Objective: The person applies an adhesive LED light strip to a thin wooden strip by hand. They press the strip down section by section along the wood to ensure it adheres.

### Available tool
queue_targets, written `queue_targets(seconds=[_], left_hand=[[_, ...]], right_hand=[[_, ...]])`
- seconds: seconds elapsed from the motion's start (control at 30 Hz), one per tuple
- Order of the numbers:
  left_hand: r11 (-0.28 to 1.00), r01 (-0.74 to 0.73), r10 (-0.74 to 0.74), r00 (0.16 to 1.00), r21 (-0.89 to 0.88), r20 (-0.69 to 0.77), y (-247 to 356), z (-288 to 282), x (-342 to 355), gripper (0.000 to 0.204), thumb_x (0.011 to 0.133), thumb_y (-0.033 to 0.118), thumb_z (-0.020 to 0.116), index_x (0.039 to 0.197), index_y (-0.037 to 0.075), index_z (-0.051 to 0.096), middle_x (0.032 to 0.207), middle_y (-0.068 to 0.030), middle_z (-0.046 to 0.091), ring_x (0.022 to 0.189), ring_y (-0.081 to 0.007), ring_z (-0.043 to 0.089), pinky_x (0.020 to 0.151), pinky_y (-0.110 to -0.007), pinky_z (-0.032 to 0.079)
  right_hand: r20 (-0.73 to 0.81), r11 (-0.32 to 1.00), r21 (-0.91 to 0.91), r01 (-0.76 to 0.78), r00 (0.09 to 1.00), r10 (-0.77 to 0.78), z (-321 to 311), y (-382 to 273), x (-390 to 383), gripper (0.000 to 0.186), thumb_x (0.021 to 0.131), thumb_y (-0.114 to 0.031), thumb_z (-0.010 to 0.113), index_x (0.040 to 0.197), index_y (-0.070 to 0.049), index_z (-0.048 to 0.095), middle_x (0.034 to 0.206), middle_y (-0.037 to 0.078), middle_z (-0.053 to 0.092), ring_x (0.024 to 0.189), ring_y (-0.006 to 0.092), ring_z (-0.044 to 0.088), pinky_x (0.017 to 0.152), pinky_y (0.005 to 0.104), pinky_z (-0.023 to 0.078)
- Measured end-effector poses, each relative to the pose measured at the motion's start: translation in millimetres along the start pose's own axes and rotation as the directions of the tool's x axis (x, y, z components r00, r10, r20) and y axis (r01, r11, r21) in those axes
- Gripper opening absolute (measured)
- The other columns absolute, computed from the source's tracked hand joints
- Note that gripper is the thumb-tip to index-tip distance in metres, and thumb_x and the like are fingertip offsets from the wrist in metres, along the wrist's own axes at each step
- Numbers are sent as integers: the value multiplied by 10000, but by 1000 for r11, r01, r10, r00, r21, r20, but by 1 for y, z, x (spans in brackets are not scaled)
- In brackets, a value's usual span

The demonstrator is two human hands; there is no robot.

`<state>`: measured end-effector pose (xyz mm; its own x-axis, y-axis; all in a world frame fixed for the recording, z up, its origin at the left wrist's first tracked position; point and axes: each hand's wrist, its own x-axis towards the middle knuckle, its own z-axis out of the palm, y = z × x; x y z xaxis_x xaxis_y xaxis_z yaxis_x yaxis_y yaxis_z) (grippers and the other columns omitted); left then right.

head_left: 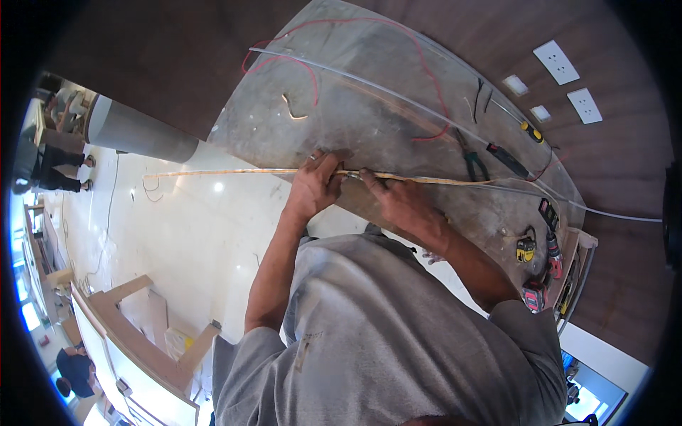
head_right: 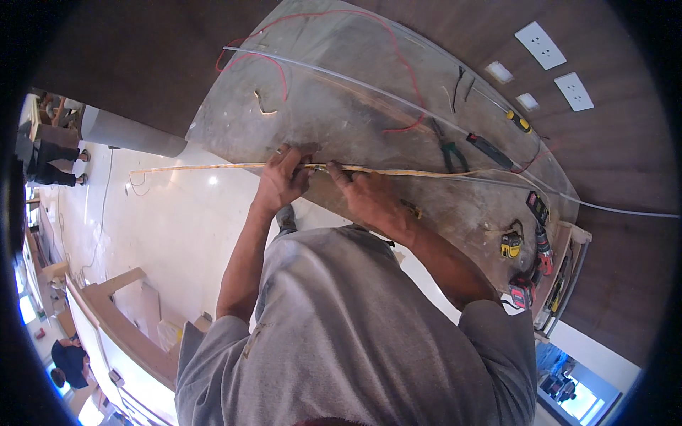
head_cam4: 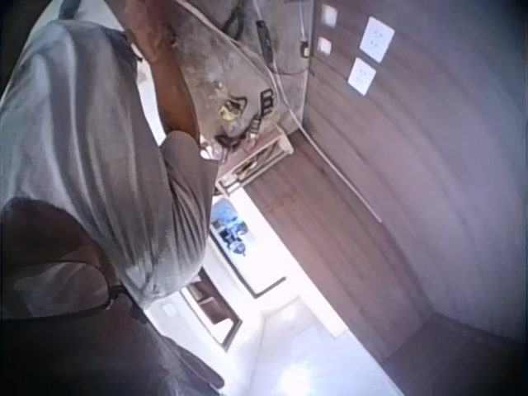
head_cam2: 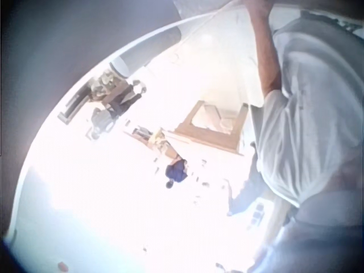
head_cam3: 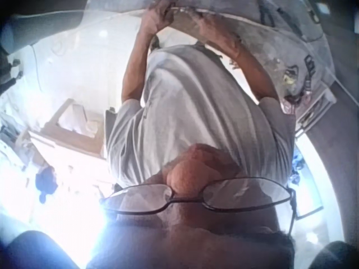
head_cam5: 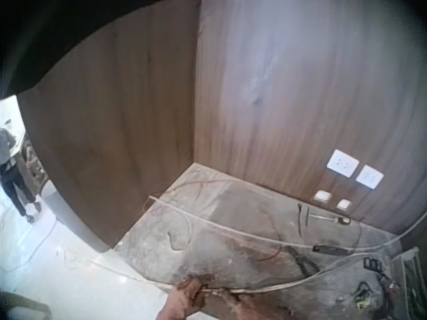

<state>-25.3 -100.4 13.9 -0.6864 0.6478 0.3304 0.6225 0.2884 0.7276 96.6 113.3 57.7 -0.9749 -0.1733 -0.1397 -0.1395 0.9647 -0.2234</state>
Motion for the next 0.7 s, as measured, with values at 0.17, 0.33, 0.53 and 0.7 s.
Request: queue_targets(seconds=[0.17, 0.33, 0.53, 0.7], left_hand=[[1000, 5, -5, 1000, 20, 20, -4, 2, -2, 567, 792, -16, 746, 1338, 108, 657, 1037, -125, 721, 1018, -388, 661, 921, -493, 550], [999, 0, 0, 1000, 43, 2, -7, 5, -4, 553, 785, -16, 750, 1318, 100, 660, 1031, -135, 708, 1028, -391, 657, 922, -492, 545], [1000, -1, 2, 1000, 30, -8, -7, 6, -2, 507, 783, -19, 746, 1272, 85, 666, 1009, -143, 697, 1033, -390, 658, 916, -490, 541], [1000, -15, 16, 1000, 17, -7, -4, 5, -3, 493, 774, -18, 729, 1254, 78, 670, 1044, -140, 705, 1044, -387, 664, 913, -488, 544]], right_hand=[[-130, 998, -20, 63, 989, -65, 14, 7, 1, 685, 915, -82, 649, 1594, -125, 565, 863, 211, 736, 762, 407, 755, 704, 534, 611], [36, 999, -44, 25, 999, -24, 2, 2, 1, 598, 1010, -97, 567, 1607, -86, 533, 1097, 266, 735, 981, 439, 748, 835, 552, 613], [-35, 998, -51, 25, 999, -26, 2, -4, -1, 629, 961, -84, 609, 1588, -96, 553, 974, 224, 756, 870, 424, 757, 755, 556, 611], [57, 996, 44, -80, 995, 77, -16, -19, 6, 638, 916, -68, 631, 1548, -17, 567, 874, 275, 744, 810, 460, 747, 742, 562, 592]])
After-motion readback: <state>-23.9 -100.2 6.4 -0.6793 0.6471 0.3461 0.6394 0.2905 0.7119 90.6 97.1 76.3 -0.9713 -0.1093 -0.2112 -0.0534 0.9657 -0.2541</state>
